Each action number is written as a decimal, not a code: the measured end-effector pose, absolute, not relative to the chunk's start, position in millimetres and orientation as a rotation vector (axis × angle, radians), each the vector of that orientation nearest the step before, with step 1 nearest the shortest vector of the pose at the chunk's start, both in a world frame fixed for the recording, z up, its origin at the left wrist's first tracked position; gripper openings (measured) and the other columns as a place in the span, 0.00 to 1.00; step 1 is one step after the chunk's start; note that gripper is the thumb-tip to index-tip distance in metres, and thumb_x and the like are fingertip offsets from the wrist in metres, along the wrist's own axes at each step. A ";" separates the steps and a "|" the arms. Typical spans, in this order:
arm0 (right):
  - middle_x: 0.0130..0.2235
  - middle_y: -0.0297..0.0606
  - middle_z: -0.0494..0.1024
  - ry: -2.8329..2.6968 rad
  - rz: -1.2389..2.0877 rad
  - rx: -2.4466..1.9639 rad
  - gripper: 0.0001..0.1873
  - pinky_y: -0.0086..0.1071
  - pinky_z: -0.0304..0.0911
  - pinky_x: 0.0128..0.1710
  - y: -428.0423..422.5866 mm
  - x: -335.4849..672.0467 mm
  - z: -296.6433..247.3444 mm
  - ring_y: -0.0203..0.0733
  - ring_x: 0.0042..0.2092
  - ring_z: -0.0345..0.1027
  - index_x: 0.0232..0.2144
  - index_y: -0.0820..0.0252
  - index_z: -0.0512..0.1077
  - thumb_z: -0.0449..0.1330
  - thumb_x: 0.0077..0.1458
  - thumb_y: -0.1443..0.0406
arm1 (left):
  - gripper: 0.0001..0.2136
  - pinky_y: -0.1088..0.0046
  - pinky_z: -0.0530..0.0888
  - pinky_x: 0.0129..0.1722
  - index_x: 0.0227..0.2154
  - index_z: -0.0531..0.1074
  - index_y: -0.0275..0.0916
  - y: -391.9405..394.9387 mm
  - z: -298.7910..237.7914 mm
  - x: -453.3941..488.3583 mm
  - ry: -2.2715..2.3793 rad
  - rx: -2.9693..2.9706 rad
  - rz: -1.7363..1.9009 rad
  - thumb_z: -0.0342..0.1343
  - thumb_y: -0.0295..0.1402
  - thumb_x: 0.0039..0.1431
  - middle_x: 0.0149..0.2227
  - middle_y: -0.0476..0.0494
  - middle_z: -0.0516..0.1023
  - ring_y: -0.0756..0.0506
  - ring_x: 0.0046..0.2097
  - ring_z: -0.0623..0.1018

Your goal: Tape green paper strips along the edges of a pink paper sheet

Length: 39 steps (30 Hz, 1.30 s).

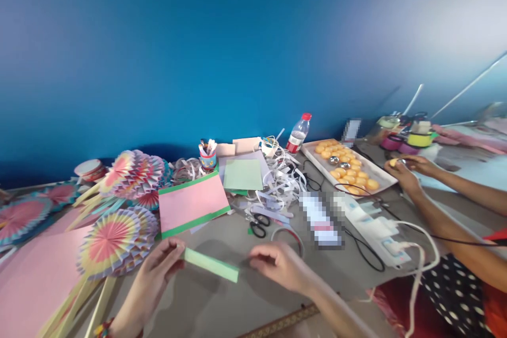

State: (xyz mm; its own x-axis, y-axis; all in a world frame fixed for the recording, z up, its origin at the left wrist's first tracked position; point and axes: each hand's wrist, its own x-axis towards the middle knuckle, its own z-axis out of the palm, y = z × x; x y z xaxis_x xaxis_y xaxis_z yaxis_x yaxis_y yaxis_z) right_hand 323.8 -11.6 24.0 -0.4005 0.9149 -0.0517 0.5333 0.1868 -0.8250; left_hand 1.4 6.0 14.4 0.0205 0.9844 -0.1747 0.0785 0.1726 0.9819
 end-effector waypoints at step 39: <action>0.30 0.38 0.78 -1.266 0.126 -1.683 0.24 0.32 0.68 0.31 30.2 456.8 85.9 0.40 0.28 0.72 0.42 0.57 0.76 0.57 0.57 0.45 | 0.17 0.53 0.69 0.59 0.56 0.69 0.50 26.8 21.9 38.9 1.035 2.597 0.546 0.54 0.33 0.65 0.59 0.44 0.72 0.37 0.60 0.70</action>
